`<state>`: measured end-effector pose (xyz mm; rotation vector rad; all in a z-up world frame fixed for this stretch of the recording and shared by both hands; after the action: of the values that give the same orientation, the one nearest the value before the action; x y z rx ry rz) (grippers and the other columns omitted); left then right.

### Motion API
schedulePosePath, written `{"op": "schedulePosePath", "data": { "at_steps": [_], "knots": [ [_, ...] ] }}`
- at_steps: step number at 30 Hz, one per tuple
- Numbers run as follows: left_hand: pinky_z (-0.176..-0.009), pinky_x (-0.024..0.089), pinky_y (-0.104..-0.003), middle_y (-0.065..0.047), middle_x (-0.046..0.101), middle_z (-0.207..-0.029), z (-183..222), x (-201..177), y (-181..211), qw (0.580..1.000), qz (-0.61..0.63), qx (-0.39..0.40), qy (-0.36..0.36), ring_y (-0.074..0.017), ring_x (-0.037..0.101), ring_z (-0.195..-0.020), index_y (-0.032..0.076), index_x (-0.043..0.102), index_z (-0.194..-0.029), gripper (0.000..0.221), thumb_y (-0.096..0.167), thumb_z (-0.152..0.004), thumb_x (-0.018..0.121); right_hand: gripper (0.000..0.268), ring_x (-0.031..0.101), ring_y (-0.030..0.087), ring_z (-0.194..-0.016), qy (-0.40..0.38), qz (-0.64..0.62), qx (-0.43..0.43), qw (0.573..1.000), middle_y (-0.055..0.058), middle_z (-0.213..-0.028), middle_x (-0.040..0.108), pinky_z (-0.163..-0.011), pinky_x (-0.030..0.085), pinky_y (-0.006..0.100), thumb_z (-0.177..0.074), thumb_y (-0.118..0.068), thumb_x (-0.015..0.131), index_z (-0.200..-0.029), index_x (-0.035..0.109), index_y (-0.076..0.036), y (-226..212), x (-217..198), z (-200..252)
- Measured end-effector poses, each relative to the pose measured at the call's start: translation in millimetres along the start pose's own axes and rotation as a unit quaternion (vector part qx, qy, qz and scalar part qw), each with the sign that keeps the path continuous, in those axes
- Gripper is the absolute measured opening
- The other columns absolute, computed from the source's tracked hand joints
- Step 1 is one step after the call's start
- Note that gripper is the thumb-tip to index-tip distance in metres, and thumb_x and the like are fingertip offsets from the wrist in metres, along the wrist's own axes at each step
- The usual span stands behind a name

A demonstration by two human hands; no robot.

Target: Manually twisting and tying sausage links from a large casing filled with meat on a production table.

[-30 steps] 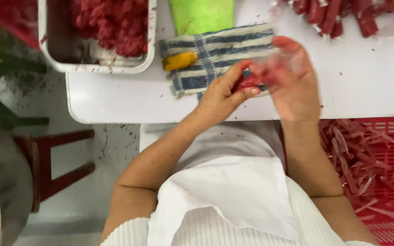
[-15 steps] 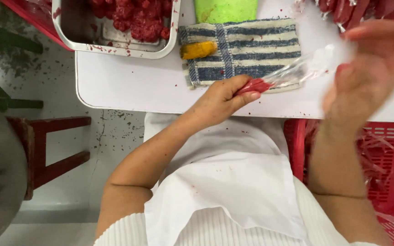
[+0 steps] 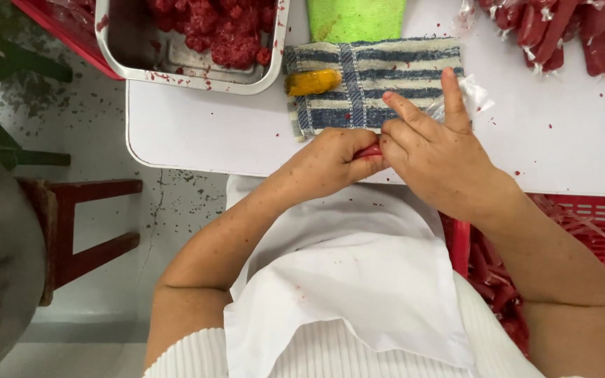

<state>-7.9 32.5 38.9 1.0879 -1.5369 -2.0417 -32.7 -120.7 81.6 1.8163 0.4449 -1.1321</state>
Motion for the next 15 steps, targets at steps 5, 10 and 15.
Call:
{"op": "schedulePosePath", "data": {
  "at_steps": [5, 10, 15],
  "knots": [
    [-0.061, 0.042, -0.033, 0.001, 0.057, -0.068, 5, -1, -10, 1.0, -0.018, 0.001, 0.013, -0.0174, 0.05, -0.062, 0.014, 0.046, -0.074, 0.031, 0.029, -0.093, 0.066, 0.029, 0.062, 0.022, -0.142, 0.097, -0.146, -0.019, 0.984, -0.003, -0.088, 0.055, -0.12, 0.013, 0.077, -0.109, 0.004, 0.051, -0.089, 0.06, -0.015, -2, 22, 0],
    [-0.059, 0.04, -0.034, -0.001, 0.055, -0.064, 42, -20, -17, 0.999, -0.039, 0.02, -0.015, -0.0189, 0.051, -0.06, 0.014, 0.049, -0.077, 0.034, 0.039, -0.095, 0.064, 0.034, 0.068, 0.018, -0.132, 0.17, -0.135, -0.119, 0.969, -0.011, -0.09, 0.065, -0.13, -0.002, 0.063, -0.109, -0.011, 0.062, -0.079, 0.059, -0.026, 23, 7, -19],
    [-0.068, 0.036, -0.025, 0.006, 0.045, -0.078, 57, -31, -37, 0.989, 0.112, 0.003, -0.092, -0.0096, 0.043, -0.075, 0.016, 0.05, -0.09, 0.04, 0.048, -0.085, 0.073, 0.036, 0.067, 0.011, -0.132, 0.193, -0.14, -0.124, 0.963, -0.012, -0.092, 0.067, -0.13, 0.007, 0.063, -0.112, -0.014, 0.063, -0.077, 0.058, -0.023, 12, 6, -53]
  ]
}}
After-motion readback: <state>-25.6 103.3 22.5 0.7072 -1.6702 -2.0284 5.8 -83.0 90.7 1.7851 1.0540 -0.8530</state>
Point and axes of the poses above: each hand's wrist, its own z-axis away from the middle knuckle, its own x-axis out of the palm, y = z × x, the point moved 4 cm from there along -z, towards the middle knuckle
